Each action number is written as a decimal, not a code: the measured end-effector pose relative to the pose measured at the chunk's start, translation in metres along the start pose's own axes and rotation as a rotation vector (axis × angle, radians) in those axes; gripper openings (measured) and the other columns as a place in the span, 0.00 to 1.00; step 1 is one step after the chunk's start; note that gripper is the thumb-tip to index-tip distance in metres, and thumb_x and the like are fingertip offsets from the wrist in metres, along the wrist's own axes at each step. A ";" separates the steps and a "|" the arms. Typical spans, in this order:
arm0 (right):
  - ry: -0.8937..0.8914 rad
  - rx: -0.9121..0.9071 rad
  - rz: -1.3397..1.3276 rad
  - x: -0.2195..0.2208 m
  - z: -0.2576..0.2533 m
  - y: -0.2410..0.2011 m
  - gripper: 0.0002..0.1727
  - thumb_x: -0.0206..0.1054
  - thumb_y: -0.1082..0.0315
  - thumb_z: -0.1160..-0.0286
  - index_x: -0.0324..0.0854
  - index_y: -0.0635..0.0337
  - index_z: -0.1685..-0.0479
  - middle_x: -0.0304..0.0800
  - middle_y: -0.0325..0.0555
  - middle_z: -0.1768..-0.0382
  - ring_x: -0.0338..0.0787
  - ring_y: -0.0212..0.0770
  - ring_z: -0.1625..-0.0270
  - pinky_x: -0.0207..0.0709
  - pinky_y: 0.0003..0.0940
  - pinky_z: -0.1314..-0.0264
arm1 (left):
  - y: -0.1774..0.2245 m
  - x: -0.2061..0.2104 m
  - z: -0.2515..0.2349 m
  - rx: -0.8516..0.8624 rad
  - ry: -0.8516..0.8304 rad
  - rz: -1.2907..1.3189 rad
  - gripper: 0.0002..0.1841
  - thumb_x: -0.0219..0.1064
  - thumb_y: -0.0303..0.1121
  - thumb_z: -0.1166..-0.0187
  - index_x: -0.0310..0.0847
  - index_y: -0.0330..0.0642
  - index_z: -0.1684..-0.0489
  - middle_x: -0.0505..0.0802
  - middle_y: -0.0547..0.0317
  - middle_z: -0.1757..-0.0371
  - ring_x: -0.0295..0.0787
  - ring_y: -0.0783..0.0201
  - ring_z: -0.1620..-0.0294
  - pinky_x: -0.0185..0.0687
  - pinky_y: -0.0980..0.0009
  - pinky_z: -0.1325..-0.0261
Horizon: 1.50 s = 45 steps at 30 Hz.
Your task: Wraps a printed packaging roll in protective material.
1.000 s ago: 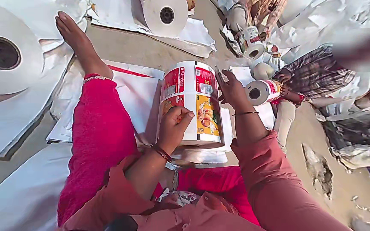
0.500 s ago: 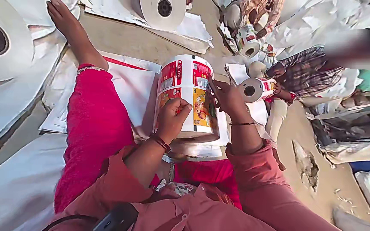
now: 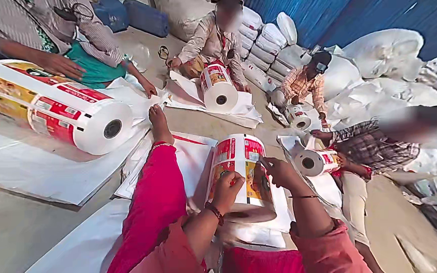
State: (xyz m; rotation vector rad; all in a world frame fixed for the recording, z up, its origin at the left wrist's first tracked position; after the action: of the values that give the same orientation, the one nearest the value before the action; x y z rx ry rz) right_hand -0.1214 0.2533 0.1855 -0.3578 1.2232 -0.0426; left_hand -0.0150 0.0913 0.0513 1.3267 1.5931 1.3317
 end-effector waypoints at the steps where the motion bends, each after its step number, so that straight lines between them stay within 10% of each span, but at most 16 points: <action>1: -0.008 -0.002 0.017 0.000 0.003 -0.001 0.26 0.53 0.59 0.07 0.67 0.46 0.12 0.90 0.50 0.58 0.85 0.39 0.76 0.83 0.38 0.70 | 0.000 -0.001 0.000 0.002 -0.003 0.000 0.12 0.64 0.37 0.17 0.89 0.39 0.56 0.92 0.59 0.58 0.87 0.71 0.56 0.83 0.72 0.47; 12: -0.021 -0.016 0.038 0.017 0.058 0.006 0.23 0.53 0.55 0.06 0.72 0.45 0.16 0.92 0.53 0.61 0.85 0.44 0.78 0.84 0.47 0.71 | 0.010 -0.005 0.004 -0.057 -0.029 -0.043 0.12 0.64 0.36 0.14 0.87 0.36 0.51 0.91 0.50 0.52 0.87 0.60 0.54 0.84 0.58 0.46; 26: -0.162 -0.035 -0.053 0.026 0.208 0.045 0.25 0.59 0.63 0.11 0.74 0.34 0.17 0.89 0.40 0.69 0.81 0.33 0.83 0.80 0.36 0.79 | 0.002 0.000 0.000 0.088 -0.008 -0.045 0.11 0.64 0.37 0.16 0.87 0.40 0.55 0.92 0.59 0.58 0.87 0.70 0.54 0.82 0.69 0.46; 30: 0.157 -0.119 -0.293 0.033 0.192 0.067 0.33 0.57 0.69 0.11 0.55 0.44 0.07 0.91 0.47 0.50 0.91 0.38 0.72 0.91 0.37 0.69 | 0.012 0.011 0.013 0.268 -0.086 -0.390 0.12 0.66 0.37 0.20 0.91 0.40 0.54 0.94 0.50 0.48 0.89 0.56 0.42 0.81 0.57 0.36; 36: 0.325 -0.160 -0.213 0.071 0.130 0.068 0.18 0.78 0.65 0.31 0.85 0.62 0.44 0.86 0.51 0.59 0.83 0.44 0.62 0.78 0.46 0.57 | 0.009 0.029 0.031 0.576 -0.217 -0.744 0.16 0.70 0.45 0.21 0.93 0.43 0.49 0.94 0.51 0.38 0.84 0.46 0.25 0.73 0.47 0.20; 39: 0.317 -0.228 -0.268 0.086 0.097 0.074 0.24 0.84 0.60 0.39 0.86 0.62 0.46 0.90 0.52 0.52 0.88 0.44 0.52 0.82 0.47 0.45 | 0.008 0.033 0.032 0.593 -0.207 -0.793 0.16 0.70 0.46 0.21 0.93 0.44 0.49 0.94 0.52 0.38 0.84 0.47 0.25 0.71 0.48 0.18; 45: 0.161 -0.221 -0.401 0.073 0.069 0.083 0.19 0.87 0.62 0.45 0.88 0.56 0.54 0.90 0.37 0.64 0.86 0.29 0.62 0.80 0.35 0.54 | 0.012 0.033 0.030 0.470 -0.189 -0.791 0.14 0.75 0.48 0.26 0.95 0.52 0.52 0.95 0.54 0.41 0.86 0.46 0.30 0.73 0.44 0.24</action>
State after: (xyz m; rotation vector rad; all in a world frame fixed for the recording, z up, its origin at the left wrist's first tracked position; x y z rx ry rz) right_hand -0.0456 0.3320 0.1155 -0.8021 1.3023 -0.2876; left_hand 0.0073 0.1315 0.0584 0.8526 2.0515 0.3577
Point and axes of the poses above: each hand's wrist, its own z-axis away from the middle knuckle, its own x-axis out of the palm, y = z × x, the point moved 1 cm from there along -z, towards the middle knuckle
